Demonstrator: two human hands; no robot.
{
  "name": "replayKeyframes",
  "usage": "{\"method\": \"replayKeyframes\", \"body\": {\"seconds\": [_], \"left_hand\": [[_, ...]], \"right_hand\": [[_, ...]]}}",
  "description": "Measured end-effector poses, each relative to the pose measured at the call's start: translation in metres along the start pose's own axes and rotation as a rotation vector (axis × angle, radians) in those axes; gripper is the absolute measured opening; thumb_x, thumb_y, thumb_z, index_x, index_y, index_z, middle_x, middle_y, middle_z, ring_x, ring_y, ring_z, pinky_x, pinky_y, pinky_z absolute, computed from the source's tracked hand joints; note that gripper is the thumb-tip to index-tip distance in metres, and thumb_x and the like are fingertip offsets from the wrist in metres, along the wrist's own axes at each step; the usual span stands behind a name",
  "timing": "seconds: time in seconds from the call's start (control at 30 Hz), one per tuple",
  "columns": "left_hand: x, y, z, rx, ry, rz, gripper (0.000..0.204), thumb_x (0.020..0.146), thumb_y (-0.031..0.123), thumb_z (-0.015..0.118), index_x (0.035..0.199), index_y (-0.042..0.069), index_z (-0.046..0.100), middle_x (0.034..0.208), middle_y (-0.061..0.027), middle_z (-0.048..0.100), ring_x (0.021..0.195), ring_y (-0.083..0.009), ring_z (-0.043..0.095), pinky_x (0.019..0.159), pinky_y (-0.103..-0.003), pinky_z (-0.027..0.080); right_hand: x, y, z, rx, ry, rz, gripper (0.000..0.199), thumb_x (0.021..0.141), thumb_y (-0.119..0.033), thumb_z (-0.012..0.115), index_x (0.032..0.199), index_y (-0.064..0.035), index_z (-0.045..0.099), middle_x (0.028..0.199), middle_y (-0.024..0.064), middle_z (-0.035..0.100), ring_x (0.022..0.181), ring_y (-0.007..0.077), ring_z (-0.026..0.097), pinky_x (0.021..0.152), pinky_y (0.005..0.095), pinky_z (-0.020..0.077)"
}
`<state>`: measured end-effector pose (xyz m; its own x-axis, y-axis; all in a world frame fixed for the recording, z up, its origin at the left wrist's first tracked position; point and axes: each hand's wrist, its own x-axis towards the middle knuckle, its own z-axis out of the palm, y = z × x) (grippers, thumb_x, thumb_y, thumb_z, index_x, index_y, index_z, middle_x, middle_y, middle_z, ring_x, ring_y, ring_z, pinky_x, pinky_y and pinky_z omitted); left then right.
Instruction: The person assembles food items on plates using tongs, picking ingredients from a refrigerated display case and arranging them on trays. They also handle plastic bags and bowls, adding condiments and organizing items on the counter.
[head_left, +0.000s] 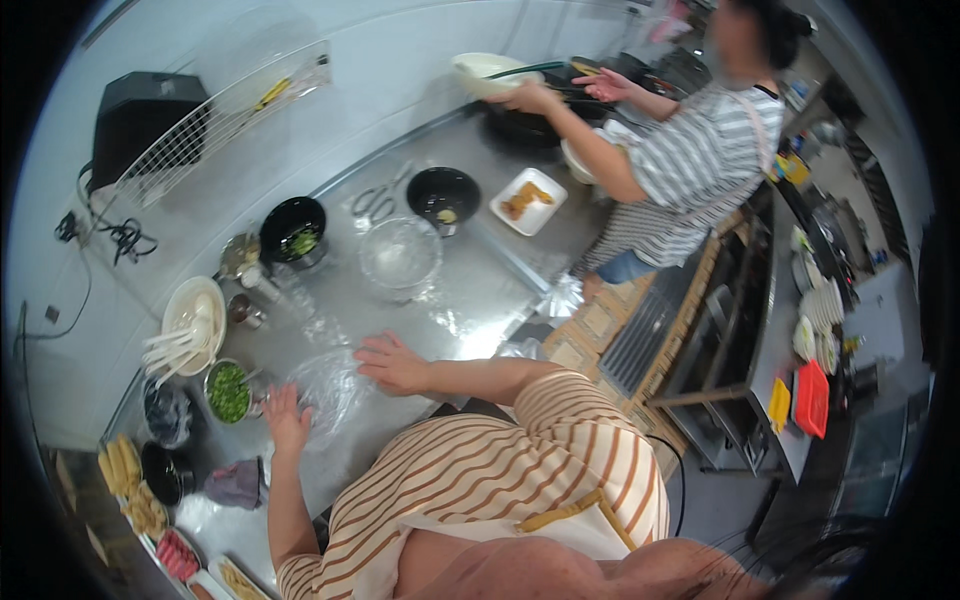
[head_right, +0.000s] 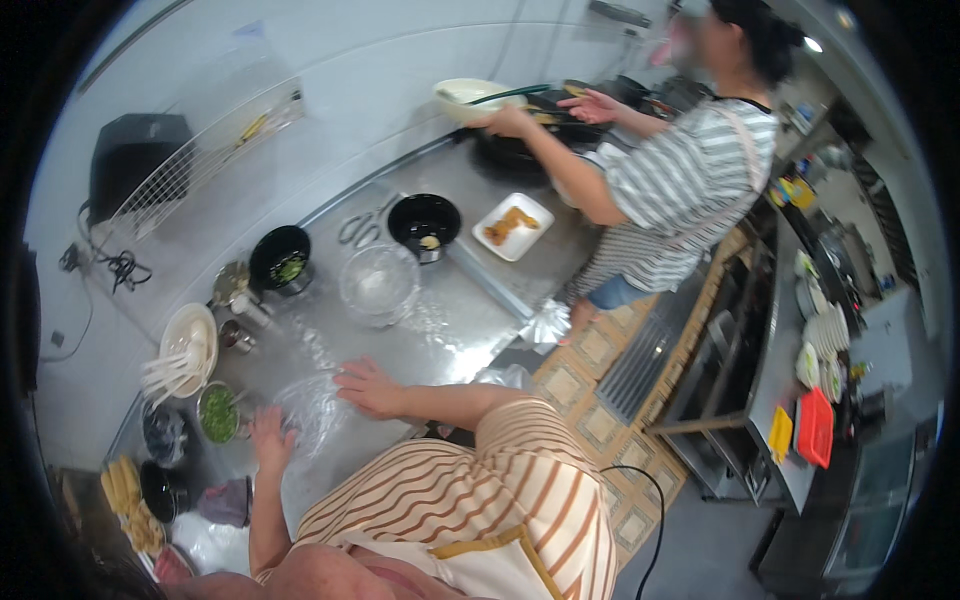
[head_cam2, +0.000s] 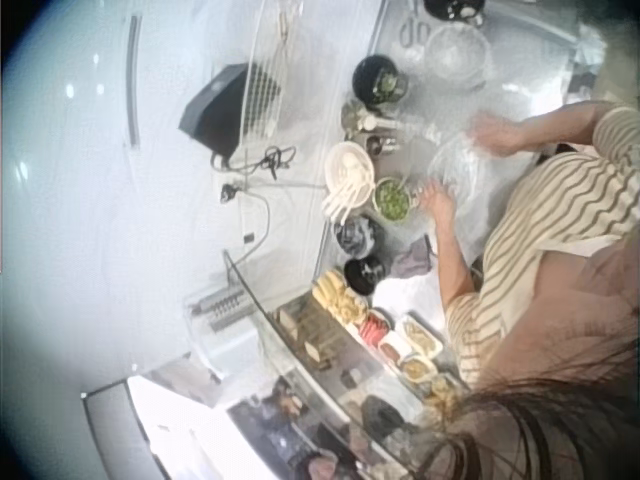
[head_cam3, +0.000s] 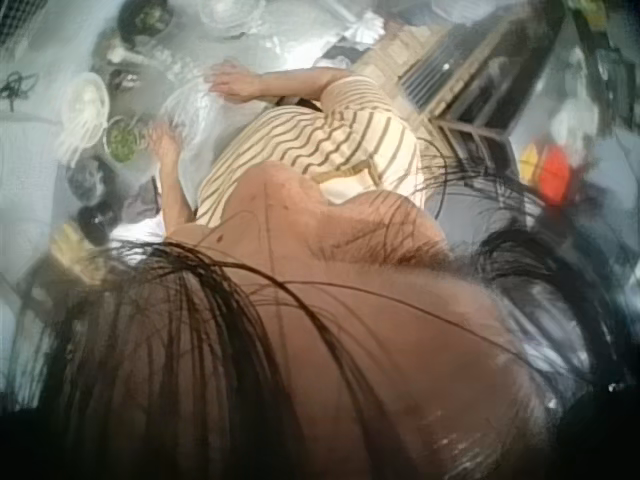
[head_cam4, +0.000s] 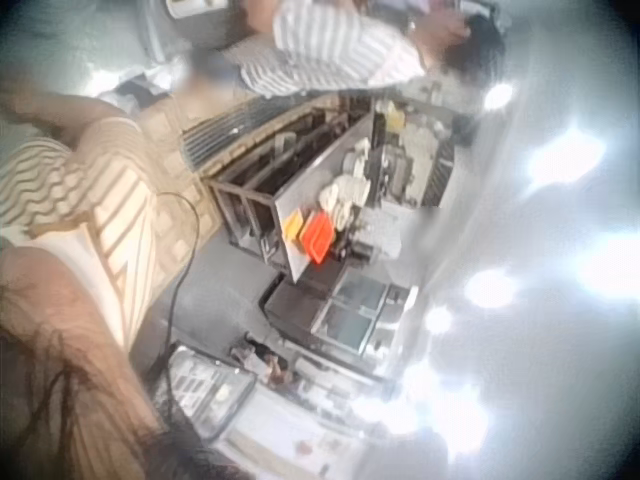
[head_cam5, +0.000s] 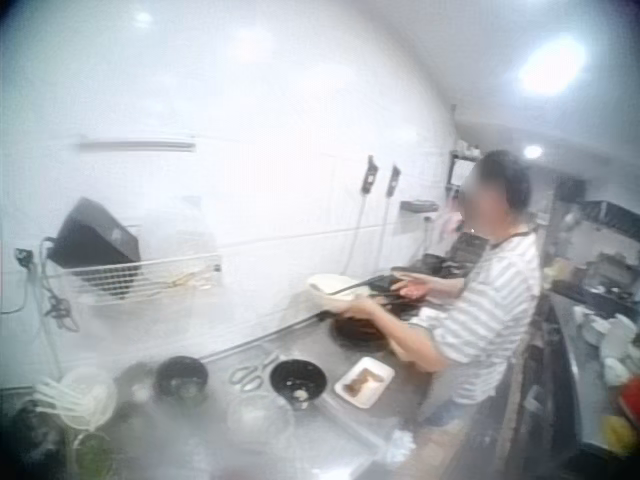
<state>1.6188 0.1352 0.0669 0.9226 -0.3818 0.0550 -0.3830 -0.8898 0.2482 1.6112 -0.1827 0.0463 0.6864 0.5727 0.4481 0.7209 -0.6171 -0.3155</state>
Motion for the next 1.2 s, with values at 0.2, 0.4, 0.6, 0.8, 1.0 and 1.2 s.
{"method": "replayKeyframes", "body": {"seconds": [0.2, 0.4, 0.6, 0.8, 1.0, 1.2], "left_hand": [[-0.006, 0.036, -0.004, 0.060, 0.079, -0.063, 0.052, 0.079, 0.028, 0.062, 0.126, 0.012, 0.048, 0.132, -0.0133, 0.044, 0.132, -0.0352, 0.028, 0.106, -0.060, 0.015], [-0.005, 0.043, 0.011, 0.071, -0.154, -0.236, 0.061, 0.076, 0.035, 0.065, 0.130, 0.014, 0.046, 0.139, -0.0132, 0.037, 0.134, -0.0337, 0.024, 0.106, -0.060, 0.016], [-0.007, 0.051, -0.016, -0.064, -0.068, -0.180, 0.059, 0.076, 0.028, 0.065, 0.129, 0.012, 0.045, 0.137, -0.0150, 0.037, 0.134, -0.0340, 0.023, 0.107, -0.055, 0.018], [0.000, 0.060, -0.051, -0.326, 0.372, 0.149, 0.022, 0.073, 0.012, 0.068, 0.092, 0.005, 0.059, 0.101, -0.0118, 0.057, 0.103, -0.0325, 0.050, 0.091, -0.045, 0.036], [-0.021, 0.064, -0.082, -0.715, 0.422, 0.091, 0.013, 0.077, 0.010, 0.065, 0.073, 0.003, 0.055, 0.072, -0.0105, 0.055, 0.071, -0.0315, 0.052, 0.068, -0.040, 0.040], [-0.037, 0.087, -0.134, -1.207, 0.211, 0.091, 0.007, 0.085, 0.007, 0.059, 0.083, 0.002, 0.062, 0.077, -0.0072, 0.059, 0.073, -0.0149, 0.056, 0.067, -0.027, 0.044]], "right_hand": [[0.000, -0.009, -0.013, 0.027, 0.108, 0.010, 0.045, 0.069, -0.011, 0.062, 0.114, -0.0155, 0.056, 0.131, 0.0062, 0.044, 0.121, 0.0323, 0.038, 0.094, 0.0570, 0.0285], [-0.001, -0.012, -0.010, -0.045, -0.070, 0.014, 0.038, 0.070, -0.009, 0.060, 0.108, -0.0148, 0.058, 0.119, 0.0084, 0.050, 0.113, 0.0322, 0.043, 0.090, 0.0549, 0.0307], [0.000, -0.017, -0.027, 0.038, 0.073, 0.080, 0.035, 0.070, -0.006, 0.060, 0.105, -0.0108, 0.058, 0.116, 0.0124, 0.050, 0.106, 0.0328, 0.046, 0.089, 0.0493, 0.0345], [-0.021, -0.044, -0.028, 0.040, 0.166, 0.227, 0.035, 0.069, -0.002, 0.059, 0.104, -0.0079, 0.059, 0.111, 0.0141, 0.052, 0.101, 0.0344, 0.048, 0.085, 0.0445, 0.0389], [-0.028, -0.071, -0.002, 0.092, 0.176, 0.297, 0.034, 0.068, 0.000, 0.058, 0.101, -0.0052, 0.058, 0.107, 0.0162, 0.054, 0.096, 0.0353, 0.050, 0.083, 0.0446, 0.0400], [-0.038, -0.090, 0.004, -0.035, 0.159, 0.340, 0.031, 0.068, -0.002, 0.057, 0.099, -0.0047, 0.059, 0.106, 0.0158, 0.055, 0.097, 0.0349, 0.051, 0.084, 0.0437, 0.0395]]}}
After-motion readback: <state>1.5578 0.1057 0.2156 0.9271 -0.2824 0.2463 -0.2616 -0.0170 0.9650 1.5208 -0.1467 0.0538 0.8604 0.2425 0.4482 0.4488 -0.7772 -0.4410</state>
